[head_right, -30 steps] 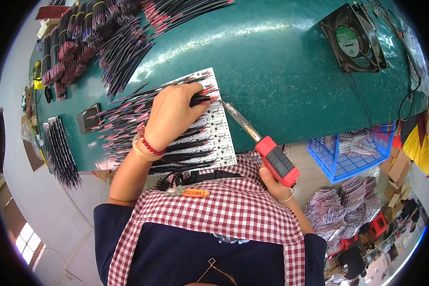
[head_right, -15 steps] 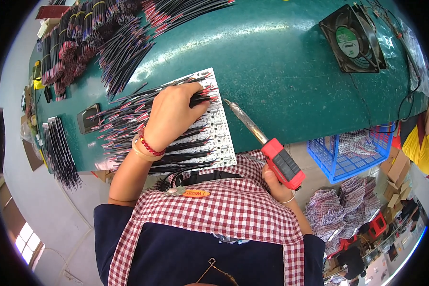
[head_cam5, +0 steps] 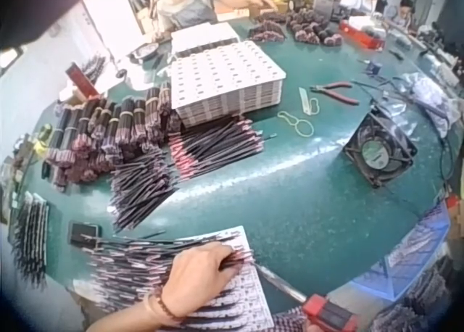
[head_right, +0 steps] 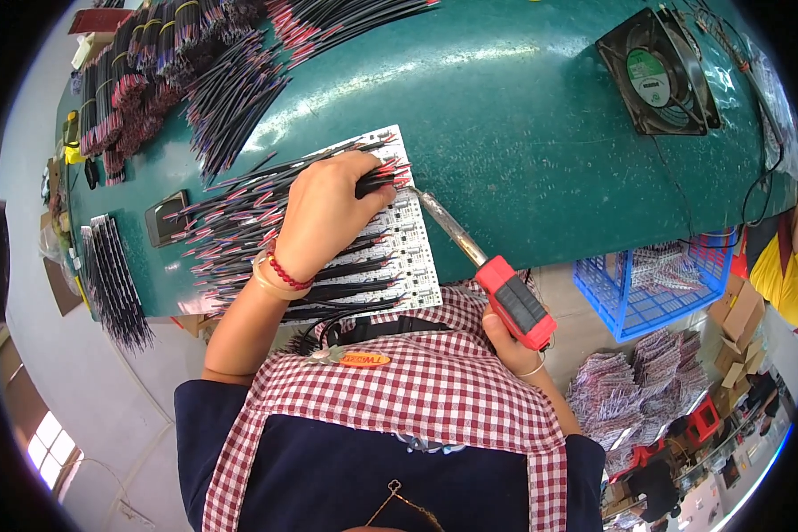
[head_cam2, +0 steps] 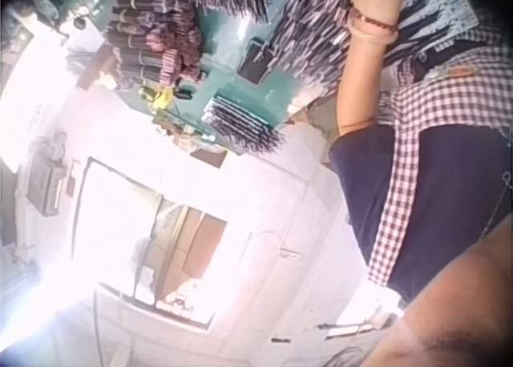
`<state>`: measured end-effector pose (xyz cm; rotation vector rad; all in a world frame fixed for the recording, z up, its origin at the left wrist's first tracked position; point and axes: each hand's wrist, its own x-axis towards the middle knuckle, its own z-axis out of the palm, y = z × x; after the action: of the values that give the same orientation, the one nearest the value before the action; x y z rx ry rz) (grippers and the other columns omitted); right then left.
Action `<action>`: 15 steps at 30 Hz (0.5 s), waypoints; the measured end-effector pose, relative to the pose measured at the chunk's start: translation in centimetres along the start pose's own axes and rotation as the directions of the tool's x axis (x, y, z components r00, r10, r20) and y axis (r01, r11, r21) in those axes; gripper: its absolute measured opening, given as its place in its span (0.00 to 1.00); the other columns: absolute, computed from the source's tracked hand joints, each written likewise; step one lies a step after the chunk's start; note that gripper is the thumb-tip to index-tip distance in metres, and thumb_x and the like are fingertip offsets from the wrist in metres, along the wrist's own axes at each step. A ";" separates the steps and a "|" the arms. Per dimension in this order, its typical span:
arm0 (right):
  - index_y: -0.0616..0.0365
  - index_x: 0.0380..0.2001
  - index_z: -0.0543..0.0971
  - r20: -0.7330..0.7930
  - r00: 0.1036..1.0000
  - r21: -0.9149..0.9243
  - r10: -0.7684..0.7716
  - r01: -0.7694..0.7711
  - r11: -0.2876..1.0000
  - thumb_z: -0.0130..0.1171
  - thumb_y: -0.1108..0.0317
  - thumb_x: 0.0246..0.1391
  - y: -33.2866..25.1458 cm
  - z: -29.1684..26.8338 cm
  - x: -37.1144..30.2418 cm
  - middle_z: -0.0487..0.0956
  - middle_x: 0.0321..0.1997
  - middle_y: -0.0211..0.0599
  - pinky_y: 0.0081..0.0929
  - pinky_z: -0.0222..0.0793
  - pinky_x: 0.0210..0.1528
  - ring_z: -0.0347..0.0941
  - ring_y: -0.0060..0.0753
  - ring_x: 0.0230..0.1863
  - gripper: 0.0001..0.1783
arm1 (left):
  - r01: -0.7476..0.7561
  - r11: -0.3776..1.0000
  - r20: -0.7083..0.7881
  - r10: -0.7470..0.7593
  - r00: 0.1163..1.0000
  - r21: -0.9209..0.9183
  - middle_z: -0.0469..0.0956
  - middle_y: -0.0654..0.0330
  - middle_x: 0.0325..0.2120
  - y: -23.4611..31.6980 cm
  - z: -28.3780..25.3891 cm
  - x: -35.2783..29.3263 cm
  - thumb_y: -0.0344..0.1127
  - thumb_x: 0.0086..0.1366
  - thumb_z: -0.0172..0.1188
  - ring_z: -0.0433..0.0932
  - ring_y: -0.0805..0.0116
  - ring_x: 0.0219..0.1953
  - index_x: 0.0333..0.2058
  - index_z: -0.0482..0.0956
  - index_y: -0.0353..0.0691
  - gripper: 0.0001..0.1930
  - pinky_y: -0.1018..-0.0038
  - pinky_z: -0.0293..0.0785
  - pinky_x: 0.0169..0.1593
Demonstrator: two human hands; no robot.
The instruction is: The person solders wire bundles onto a circuit board using a handheld soldering tool, removes the board, places a new circuit board panel on the table, and solders wire bundles onto it.
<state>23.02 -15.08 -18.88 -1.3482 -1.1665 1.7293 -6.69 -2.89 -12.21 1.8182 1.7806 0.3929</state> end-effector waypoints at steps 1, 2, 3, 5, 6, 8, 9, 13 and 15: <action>0.63 0.30 0.76 0.023 1.000 -0.058 -0.021 0.022 0.998 0.59 0.71 0.54 0.4 -0.3 -0.1 0.75 0.26 0.31 0.23 0.66 0.30 0.70 0.21 0.26 0.05 | 0.008 1.000 0.008 -0.008 1.000 -0.003 0.78 0.50 0.28 0.0 0.0 0.1 0.35 0.51 0.65 0.77 0.47 0.33 0.30 0.78 0.34 0.11 0.60 0.72 0.36; 0.63 0.31 0.77 0.048 0.998 -0.116 -0.040 0.046 0.992 0.59 0.71 0.54 0.6 -0.5 -0.1 0.76 0.26 0.31 0.23 0.67 0.30 0.70 0.21 0.27 0.06 | 0.008 1.000 0.008 -0.008 1.000 -0.002 0.78 0.50 0.28 0.0 0.0 0.1 0.35 0.51 0.65 0.77 0.47 0.33 0.30 0.78 0.34 0.11 0.60 0.72 0.36; 0.63 0.31 0.77 0.048 0.998 -0.116 -0.040 0.045 0.992 0.59 0.71 0.54 0.5 -0.5 -0.3 0.76 0.26 0.31 0.23 0.67 0.30 0.70 0.21 0.27 0.06 | 0.010 1.000 0.011 -0.010 1.000 -0.001 0.78 0.50 0.28 0.0 0.0 0.1 0.35 0.52 0.65 0.77 0.47 0.33 0.31 0.78 0.34 0.11 0.60 0.72 0.37; 0.63 0.32 0.77 -0.002 1.000 0.006 -0.021 0.021 1.000 0.59 0.70 0.54 0.2 -0.2 -0.6 0.76 0.26 0.31 0.24 0.68 0.31 0.71 0.22 0.27 0.06 | 0.012 1.000 0.014 -0.012 1.000 0.000 0.78 0.49 0.28 -0.1 -0.1 0.1 0.35 0.52 0.65 0.77 0.47 0.33 0.31 0.78 0.34 0.11 0.60 0.72 0.37; 0.63 0.32 0.77 -0.003 1.000 0.006 -0.021 0.021 1.000 0.59 0.70 0.54 0.0 -0.1 -0.7 0.76 0.26 0.31 0.24 0.68 0.31 0.71 0.22 0.27 0.06 | -0.001 1.000 0.011 0.001 1.000 0.009 0.78 0.51 0.29 -0.1 -0.1 0.1 0.36 0.52 0.65 0.77 0.48 0.33 0.31 0.79 0.35 0.11 0.60 0.73 0.36; 0.63 0.33 0.77 -0.058 0.998 0.163 0.016 -0.007 0.987 0.59 0.70 0.54 -0.3 0.2 -0.9 0.76 0.26 0.31 0.24 0.68 0.32 0.71 0.23 0.27 0.07 | -0.015 1.000 0.009 0.015 1.000 0.018 0.78 0.52 0.30 -0.1 -0.1 0.0 0.36 0.52 0.65 0.78 0.49 0.32 0.31 0.80 0.36 0.10 0.59 0.74 0.36; 0.63 0.33 0.77 -0.058 0.998 0.161 0.016 -0.006 0.987 0.59 0.70 0.54 0.0 -0.2 -0.8 0.76 0.26 0.31 0.24 0.68 0.32 0.71 0.23 0.27 0.07 | -0.014 1.000 0.013 0.013 1.000 0.004 0.78 0.52 0.30 -0.2 -0.1 0.0 0.36 0.52 0.65 0.78 0.50 0.32 0.31 0.80 0.37 0.10 0.60 0.74 0.36; 0.63 0.30 0.78 0.005 1.000 -0.092 -0.019 0.019 0.996 0.61 0.70 0.52 0.6 -0.8 -0.5 0.77 0.27 0.33 0.24 0.68 0.30 0.72 0.25 0.27 0.07 | -0.023 1.000 0.018 0.023 1.000 0.005 0.79 0.53 0.29 -0.2 0.0 0.0 0.36 0.53 0.64 0.78 0.51 0.32 0.32 0.81 0.39 0.10 0.60 0.74 0.36; 0.63 0.29 0.78 -0.020 0.999 -0.119 -0.030 0.028 0.992 0.62 0.70 0.51 0.4 -0.4 -0.4 0.77 0.28 0.34 0.24 0.68 0.29 0.73 0.26 0.27 0.07 | -0.031 0.999 0.009 0.031 0.999 0.018 0.78 0.53 0.29 -0.1 0.2 0.0 0.36 0.53 0.64 0.78 0.51 0.32 0.32 0.81 0.39 0.09 0.60 0.74 0.36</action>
<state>23.48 -15.44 -19.09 -1.4098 -1.2884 1.6428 -6.68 -2.90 -12.44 1.8593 1.7572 0.3812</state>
